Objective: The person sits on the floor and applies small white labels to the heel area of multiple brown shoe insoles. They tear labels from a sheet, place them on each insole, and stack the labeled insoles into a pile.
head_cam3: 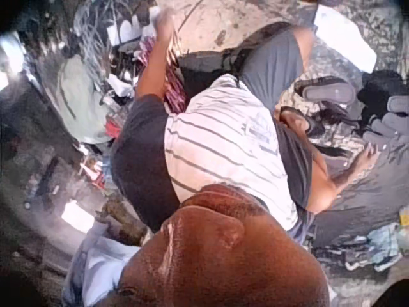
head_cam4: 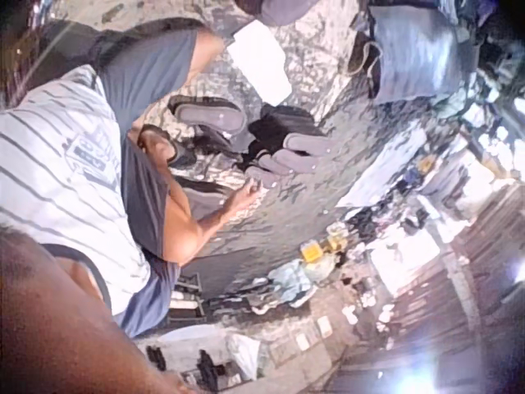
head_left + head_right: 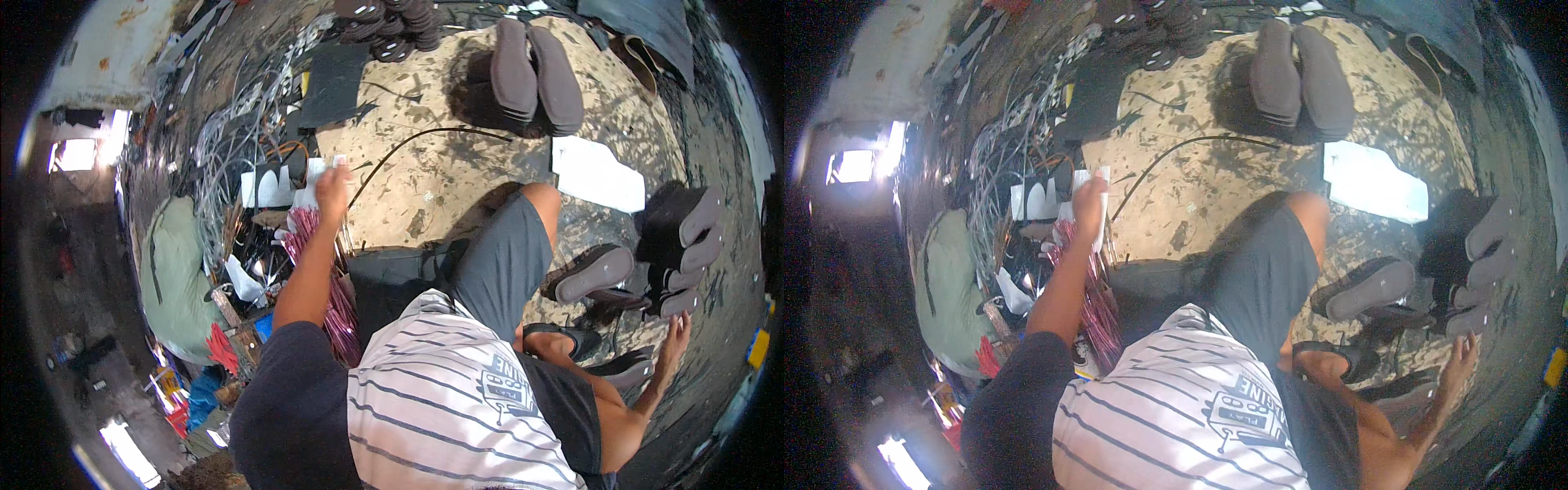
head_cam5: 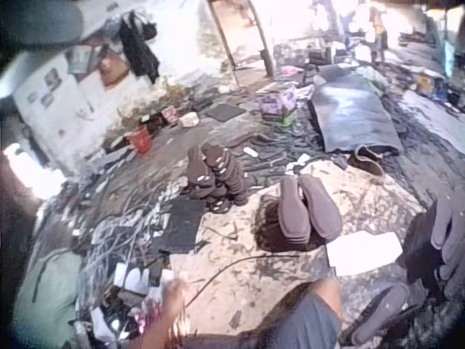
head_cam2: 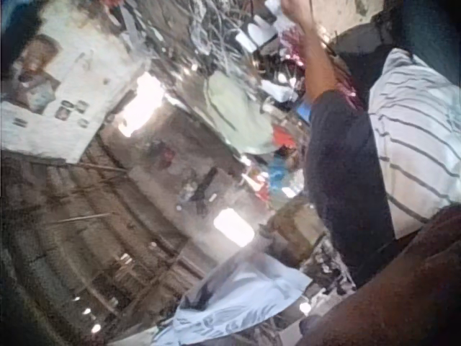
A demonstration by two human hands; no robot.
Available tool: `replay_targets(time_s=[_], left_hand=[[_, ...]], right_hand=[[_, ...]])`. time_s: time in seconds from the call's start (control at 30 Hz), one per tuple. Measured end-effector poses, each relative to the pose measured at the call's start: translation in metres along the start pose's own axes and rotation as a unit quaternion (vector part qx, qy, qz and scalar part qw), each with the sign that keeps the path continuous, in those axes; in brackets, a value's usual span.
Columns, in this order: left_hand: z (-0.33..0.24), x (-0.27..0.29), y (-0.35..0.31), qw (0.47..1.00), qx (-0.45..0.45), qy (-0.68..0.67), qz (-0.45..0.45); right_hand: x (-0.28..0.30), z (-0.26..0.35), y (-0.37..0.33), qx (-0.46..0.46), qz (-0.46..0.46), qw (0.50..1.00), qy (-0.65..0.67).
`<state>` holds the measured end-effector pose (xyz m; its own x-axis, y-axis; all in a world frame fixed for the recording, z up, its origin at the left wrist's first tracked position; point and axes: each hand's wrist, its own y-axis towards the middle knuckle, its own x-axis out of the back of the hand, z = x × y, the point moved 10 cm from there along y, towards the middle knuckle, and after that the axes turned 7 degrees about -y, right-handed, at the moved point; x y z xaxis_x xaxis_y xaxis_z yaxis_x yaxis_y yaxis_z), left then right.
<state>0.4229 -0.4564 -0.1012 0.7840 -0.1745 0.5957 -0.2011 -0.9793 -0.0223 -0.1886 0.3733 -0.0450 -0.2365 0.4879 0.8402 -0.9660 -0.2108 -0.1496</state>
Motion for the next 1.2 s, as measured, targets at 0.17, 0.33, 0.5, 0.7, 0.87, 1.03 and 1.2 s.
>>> replay_targets(time_s=[0.17,0.33,0.5,0.7,0.87,1.03,1.2], left_hand=[[0.087,0.102,0.021,0.984,-0.043,0.155,-0.075],[0.121,0.078,-0.02,0.967,0.033,0.25,0.035],[0.089,0.054,-0.044,0.92,0.027,0.389,0.041],[0.091,0.061,0.021,0.912,0.117,0.388,0.064],[0.106,0.047,0.028,0.917,0.247,0.295,0.105],[0.103,0.049,0.023,0.97,0.099,0.217,0.043],[0.093,0.172,-0.033,0.949,-0.03,0.188,-0.252]], right_hand=[[0.04,0.045,0.011,0.001,0.02,0.999,-0.042],[0.065,0.079,0.017,0.022,0.031,0.995,-0.095],[0.028,0.118,0.032,0.058,0.09,0.979,-0.172],[-0.001,0.161,0.013,0.113,0.128,0.968,-0.182],[0.004,0.14,0.006,0.059,0.131,0.982,-0.122],[0.018,0.084,0.023,0.031,0.138,0.982,-0.127],[0.019,0.077,0.051,0.072,0.166,0.959,-0.217]])
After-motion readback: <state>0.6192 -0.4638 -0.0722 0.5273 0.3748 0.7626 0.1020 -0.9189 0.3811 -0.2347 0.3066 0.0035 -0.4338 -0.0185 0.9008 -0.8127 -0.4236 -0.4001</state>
